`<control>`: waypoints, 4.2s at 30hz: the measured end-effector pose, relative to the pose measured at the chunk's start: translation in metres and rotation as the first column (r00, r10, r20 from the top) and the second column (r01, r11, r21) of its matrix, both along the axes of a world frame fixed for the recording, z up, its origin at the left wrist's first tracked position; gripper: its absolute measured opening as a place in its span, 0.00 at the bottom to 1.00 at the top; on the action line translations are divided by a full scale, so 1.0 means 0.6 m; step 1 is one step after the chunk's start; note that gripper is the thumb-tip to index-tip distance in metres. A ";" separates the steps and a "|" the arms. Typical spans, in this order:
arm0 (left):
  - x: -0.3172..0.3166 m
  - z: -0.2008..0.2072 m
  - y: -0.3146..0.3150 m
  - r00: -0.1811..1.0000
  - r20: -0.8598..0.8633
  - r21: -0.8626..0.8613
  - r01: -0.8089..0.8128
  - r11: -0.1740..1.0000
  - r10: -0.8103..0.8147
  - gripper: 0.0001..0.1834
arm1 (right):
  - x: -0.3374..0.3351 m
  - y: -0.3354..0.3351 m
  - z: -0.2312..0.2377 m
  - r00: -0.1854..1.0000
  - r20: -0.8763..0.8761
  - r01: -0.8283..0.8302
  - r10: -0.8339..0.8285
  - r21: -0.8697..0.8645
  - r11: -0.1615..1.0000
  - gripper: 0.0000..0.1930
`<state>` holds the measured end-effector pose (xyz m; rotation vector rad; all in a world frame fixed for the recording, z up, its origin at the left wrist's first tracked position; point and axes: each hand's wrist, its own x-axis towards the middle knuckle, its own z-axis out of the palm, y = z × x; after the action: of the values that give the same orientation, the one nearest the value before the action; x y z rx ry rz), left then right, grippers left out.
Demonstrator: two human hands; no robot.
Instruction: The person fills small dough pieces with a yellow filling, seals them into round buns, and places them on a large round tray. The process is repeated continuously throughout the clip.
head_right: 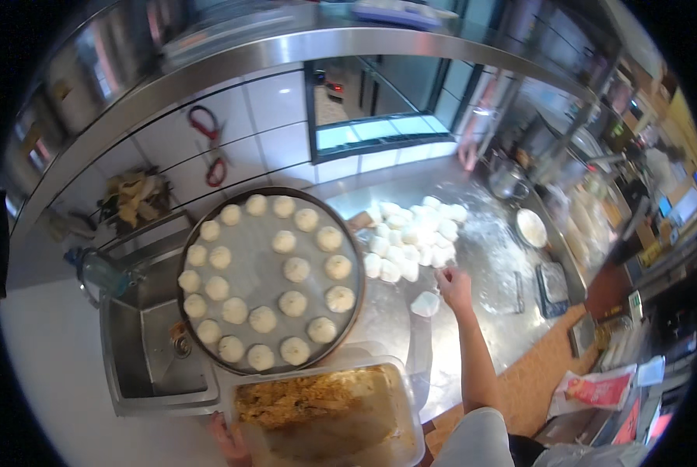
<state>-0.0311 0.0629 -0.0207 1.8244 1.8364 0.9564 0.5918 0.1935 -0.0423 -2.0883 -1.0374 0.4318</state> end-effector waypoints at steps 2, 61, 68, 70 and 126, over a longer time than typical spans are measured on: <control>-0.007 -0.016 -0.022 0.996 0.047 -0.039 -0.080 0.996 0.082 0.21 | 0.017 -0.052 -0.040 0.997 0.076 0.036 -0.028 -0.103 0.994 0.17; 0.008 0.010 -0.010 0.981 -0.034 -0.349 -0.191 0.918 0.191 0.25 | -0.151 -0.007 -0.099 0.954 0.220 -0.114 0.204 -0.362 0.925 0.36; 0.037 0.036 -0.008 0.975 -0.026 -0.370 -0.215 0.904 0.221 0.27 | -0.105 -0.044 -0.138 0.980 0.139 -0.157 0.141 0.119 0.980 0.33; 0.039 0.029 -0.003 0.960 -0.145 -0.388 -0.277 0.879 0.239 0.27 | -0.093 -0.070 -0.120 0.950 0.313 -0.035 -0.014 0.150 0.988 0.33; 0.028 0.059 -0.023 0.995 -0.067 0.130 -0.058 0.990 0.067 0.28 | -0.077 -0.148 -0.014 0.913 0.122 -0.375 0.390 -0.127 0.918 0.13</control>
<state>-0.0144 0.0491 0.0147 1.9088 1.9258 1.0676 0.5456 0.1048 -0.0507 -2.0248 -1.5534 0.5396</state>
